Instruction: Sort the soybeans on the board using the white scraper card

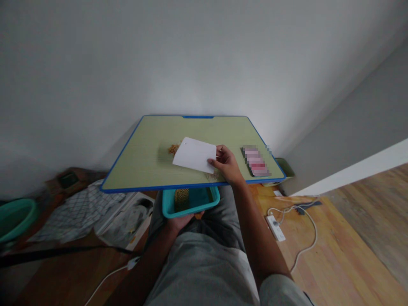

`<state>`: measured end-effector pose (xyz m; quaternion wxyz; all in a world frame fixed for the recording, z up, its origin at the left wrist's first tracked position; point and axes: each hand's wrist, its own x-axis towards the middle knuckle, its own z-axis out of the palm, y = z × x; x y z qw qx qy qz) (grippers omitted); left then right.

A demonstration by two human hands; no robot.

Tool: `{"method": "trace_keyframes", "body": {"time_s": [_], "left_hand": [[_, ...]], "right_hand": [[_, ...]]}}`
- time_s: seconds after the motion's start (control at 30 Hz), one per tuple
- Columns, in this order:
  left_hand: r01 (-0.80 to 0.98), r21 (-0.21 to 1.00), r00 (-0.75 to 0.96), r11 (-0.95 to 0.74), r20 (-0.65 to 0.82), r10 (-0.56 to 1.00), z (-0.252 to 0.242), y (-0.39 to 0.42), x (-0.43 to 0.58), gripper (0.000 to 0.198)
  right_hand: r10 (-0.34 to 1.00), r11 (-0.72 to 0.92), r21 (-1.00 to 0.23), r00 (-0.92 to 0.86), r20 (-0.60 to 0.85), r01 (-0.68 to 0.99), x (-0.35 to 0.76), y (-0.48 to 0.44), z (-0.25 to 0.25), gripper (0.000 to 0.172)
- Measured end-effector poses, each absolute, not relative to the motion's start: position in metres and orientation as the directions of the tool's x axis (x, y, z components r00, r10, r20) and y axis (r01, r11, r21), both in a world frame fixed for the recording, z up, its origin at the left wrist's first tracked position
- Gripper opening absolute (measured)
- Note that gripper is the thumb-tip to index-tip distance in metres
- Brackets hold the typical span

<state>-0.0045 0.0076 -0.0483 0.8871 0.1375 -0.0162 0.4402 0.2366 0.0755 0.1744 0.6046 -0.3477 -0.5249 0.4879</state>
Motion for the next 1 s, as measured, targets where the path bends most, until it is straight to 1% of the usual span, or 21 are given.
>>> {"method": "trace_keyframes", "body": {"time_s": [0.13, 0.2, 0.27, 0.4, 0.47, 0.5, 0.57, 0.7, 0.77, 0.87, 1.0], "left_hand": [[-0.785, 0.227, 0.613, 0.576, 0.151, 0.776, -0.047, 0.007, -0.005, 0.063], [-0.784, 0.23, 0.613, 0.576, 0.146, 0.776, -0.046, 0.007, -0.005, 0.064], [-0.784, 0.232, 0.613, 0.576, 0.143, 0.777, -0.045, 0.006, -0.005, 0.064], [-0.782, 0.237, 0.615, 0.576, 0.141, 0.776, -0.041, 0.007, -0.003, 0.065], [-0.782, 0.239, 0.615, 0.576, 0.142, 0.776, -0.041, 0.007, -0.003, 0.065], [-0.782, 0.24, 0.615, 0.575, 0.142, 0.776, -0.041, 0.007, -0.003, 0.065], [-0.783, 0.242, 0.613, 0.573, 0.143, 0.777, -0.041, 0.006, -0.003, 0.064], [-0.79, 0.244, 0.602, 0.563, 0.136, 0.787, -0.043, 0.005, -0.003, 0.066], [-0.787, 0.25, 0.605, 0.564, 0.13, 0.786, -0.044, 0.005, -0.004, 0.068], [-0.78, 0.254, 0.612, 0.571, 0.125, 0.781, -0.046, 0.005, -0.005, 0.067], [-0.782, 0.244, 0.613, 0.574, 0.132, 0.779, -0.048, 0.006, -0.006, 0.064]], "right_hand": [[0.949, 0.306, -0.933, -0.015, 0.314, -0.188, 0.238, 0.077, 0.172, 0.055], [0.947, 0.316, -0.933, 0.006, 0.32, -0.174, 0.239, 0.078, 0.17, 0.057], [0.949, 0.315, -0.933, 0.03, 0.315, -0.173, 0.24, 0.077, 0.169, 0.065], [0.955, 0.297, -0.935, 0.056, 0.292, -0.195, 0.241, 0.075, 0.168, 0.09], [0.957, 0.289, -0.936, 0.067, 0.281, -0.202, 0.241, 0.074, 0.169, 0.093], [0.959, 0.282, -0.938, 0.073, 0.272, -0.2, 0.242, 0.075, 0.169, 0.092], [0.965, 0.259, -0.945, 0.09, 0.246, -0.201, 0.242, 0.076, 0.168, 0.083], [0.97, 0.231, -0.945, 0.137, 0.203, -0.231, 0.244, 0.08, 0.164, 0.055], [0.966, 0.243, -0.941, 0.152, 0.211, -0.237, 0.245, 0.082, 0.163, 0.044], [0.956, 0.275, -0.932, 0.171, 0.239, -0.236, 0.248, 0.081, 0.164, 0.038], [0.918, 0.372, -0.884, 0.254, 0.305, -0.283, 0.25, 0.08, 0.167, 0.037]]}}
